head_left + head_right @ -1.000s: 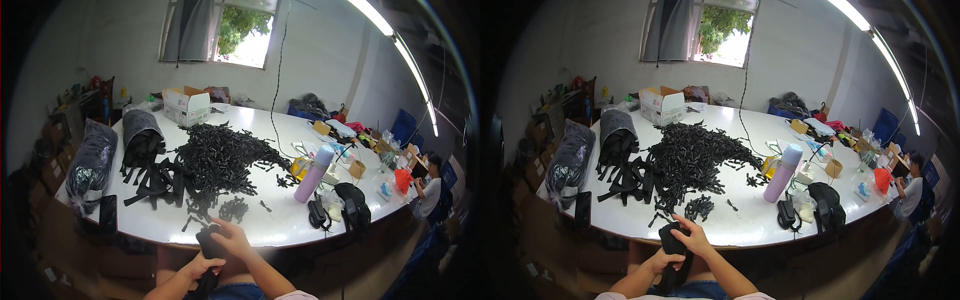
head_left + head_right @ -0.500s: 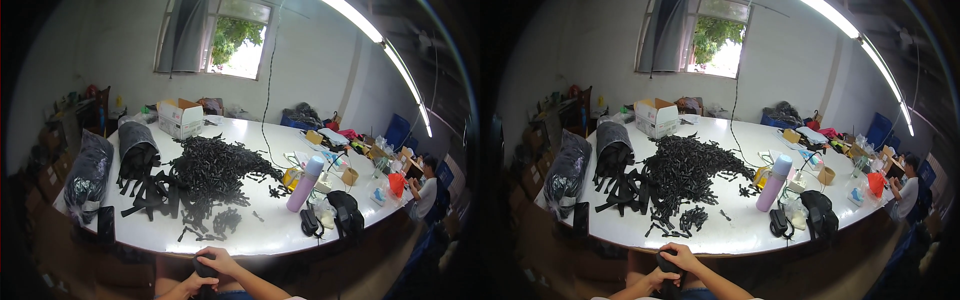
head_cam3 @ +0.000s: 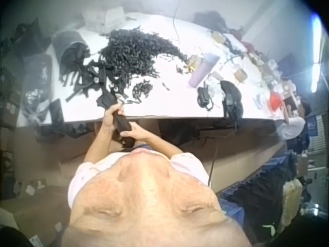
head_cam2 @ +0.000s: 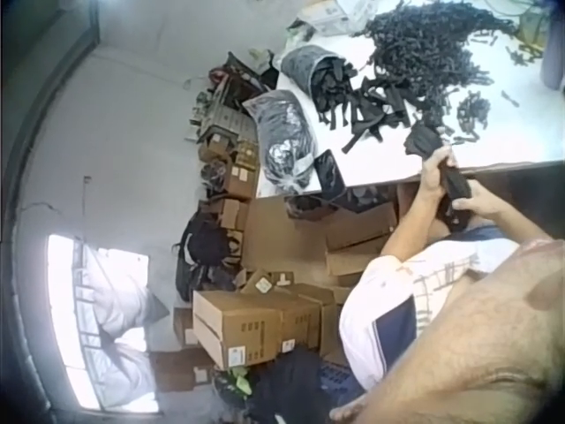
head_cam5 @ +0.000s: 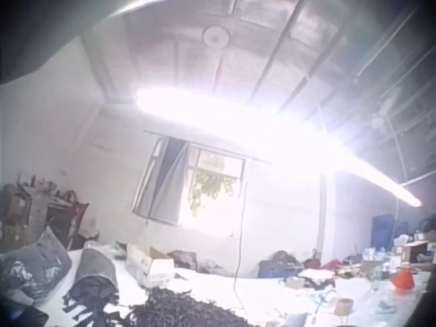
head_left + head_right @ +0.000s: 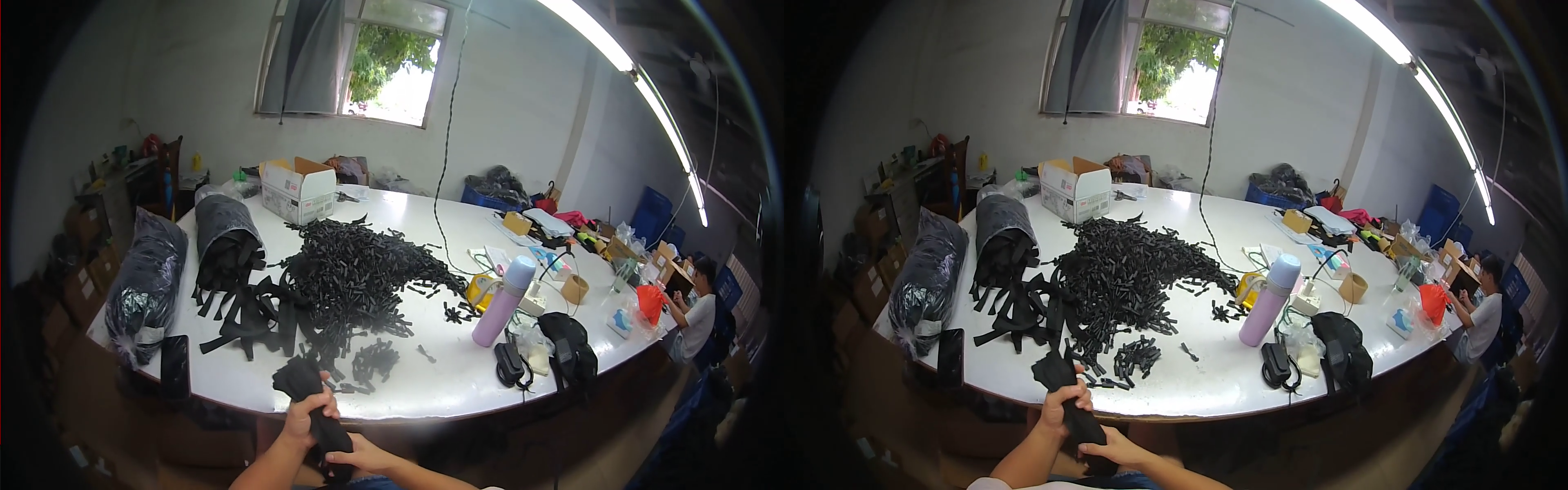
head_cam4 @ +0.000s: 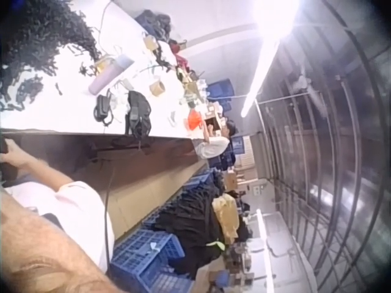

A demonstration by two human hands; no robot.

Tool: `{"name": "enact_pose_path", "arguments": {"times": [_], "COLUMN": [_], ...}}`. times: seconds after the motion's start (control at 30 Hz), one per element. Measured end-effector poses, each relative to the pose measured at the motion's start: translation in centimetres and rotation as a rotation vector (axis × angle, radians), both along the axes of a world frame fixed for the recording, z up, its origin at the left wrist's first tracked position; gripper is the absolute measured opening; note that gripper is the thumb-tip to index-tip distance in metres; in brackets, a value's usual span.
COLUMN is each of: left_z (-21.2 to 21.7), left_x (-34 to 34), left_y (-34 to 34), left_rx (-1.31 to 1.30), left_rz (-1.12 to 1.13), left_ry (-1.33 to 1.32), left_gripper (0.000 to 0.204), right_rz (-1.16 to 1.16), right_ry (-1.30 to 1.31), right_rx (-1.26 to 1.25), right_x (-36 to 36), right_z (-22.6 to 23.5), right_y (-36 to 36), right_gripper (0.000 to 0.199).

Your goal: Attaching plastic buckles to fabric straps at a workstation.

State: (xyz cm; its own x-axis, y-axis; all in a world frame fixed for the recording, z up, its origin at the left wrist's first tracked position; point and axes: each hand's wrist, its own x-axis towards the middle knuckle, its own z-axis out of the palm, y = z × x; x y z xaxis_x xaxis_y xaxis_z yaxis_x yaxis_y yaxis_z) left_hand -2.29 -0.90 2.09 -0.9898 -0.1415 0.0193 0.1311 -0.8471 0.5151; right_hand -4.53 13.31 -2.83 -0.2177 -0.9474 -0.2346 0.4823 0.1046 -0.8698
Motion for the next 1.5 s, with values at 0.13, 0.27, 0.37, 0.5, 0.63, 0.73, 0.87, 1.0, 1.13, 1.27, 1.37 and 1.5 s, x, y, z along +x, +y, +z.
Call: {"name": "enact_pose_path", "arguments": {"times": [0.13, 0.27, 0.37, 0.5, 0.63, 0.73, 0.87, 1.0, 1.13, 1.27, 1.37, 1.5], "left_z": [-1.3, -4.4, -4.9, -4.6, -2.7, -1.7, -1.0, 0.4, 0.0, -1.1, -2.0, -1.6], "left_x": [1.1, 2.8, 3.2, 2.8, 2.2, 1.8, 1.0, 0.2, 0.3, 0.6, 0.9, 1.9], "left_y": [1.3, 2.5, 3.3, 2.9, 1.2, 0.0, -1.6, -4.0, -5.6, -2.7, 0.2, 1.2], "left_rx": [-0.220, -0.316, -0.311, -0.281, -0.141, -0.047, 0.094, 0.199, 0.246, -0.085, 0.047, -0.031], "left_rz": [-0.205, -0.315, -0.348, -0.238, -0.057, 0.076, 0.172, 0.239, 0.259, 0.183, 0.068, 0.055], "left_ry": [-0.054, -0.116, -0.199, -0.226, -0.172, -0.146, -0.061, -0.015, 0.053, -0.142, -0.002, 0.094], "left_gripper": [0.047, 0.041, 0.037, 0.030, 0.028, 0.028, 0.025, 0.022, 0.020, 0.025, 0.055, 0.066], "right_rz": [-0.044, -0.127, -0.081, -0.084, -0.088, -0.096, -0.156, 0.020, -0.232, -0.245, -0.295, -0.296], "right_ry": [-0.074, 0.254, 0.166, 0.196, 0.058, -0.114, -0.120, 0.034, -0.020, -0.158, -0.227, -0.225], "right_rx": [0.045, -0.033, 0.166, 0.097, 0.046, 0.078, -0.026, 0.069, -0.034, -0.609, -0.402, -0.081], "right_x": [1.1, 3.1, 3.3, 3.2, 2.9, 2.2, 1.3, -0.7, -2.2, -2.1, -1.1, -0.7], "right_z": [-1.1, -6.3, -5.5, -6.6, -5.6, -2.2, 0.4, 3.2, 5.8, 6.8, 7.6, 6.2], "right_y": [1.3, 2.7, 3.6, 3.5, 3.4, 3.5, 3.2, 4.3, 6.4, 5.7, 2.7, -0.6], "right_gripper": [0.024, 0.040, 0.056, 0.046, 0.026, 0.017, 0.012, 0.018, 0.030, 0.021, 0.019, 0.021]}}
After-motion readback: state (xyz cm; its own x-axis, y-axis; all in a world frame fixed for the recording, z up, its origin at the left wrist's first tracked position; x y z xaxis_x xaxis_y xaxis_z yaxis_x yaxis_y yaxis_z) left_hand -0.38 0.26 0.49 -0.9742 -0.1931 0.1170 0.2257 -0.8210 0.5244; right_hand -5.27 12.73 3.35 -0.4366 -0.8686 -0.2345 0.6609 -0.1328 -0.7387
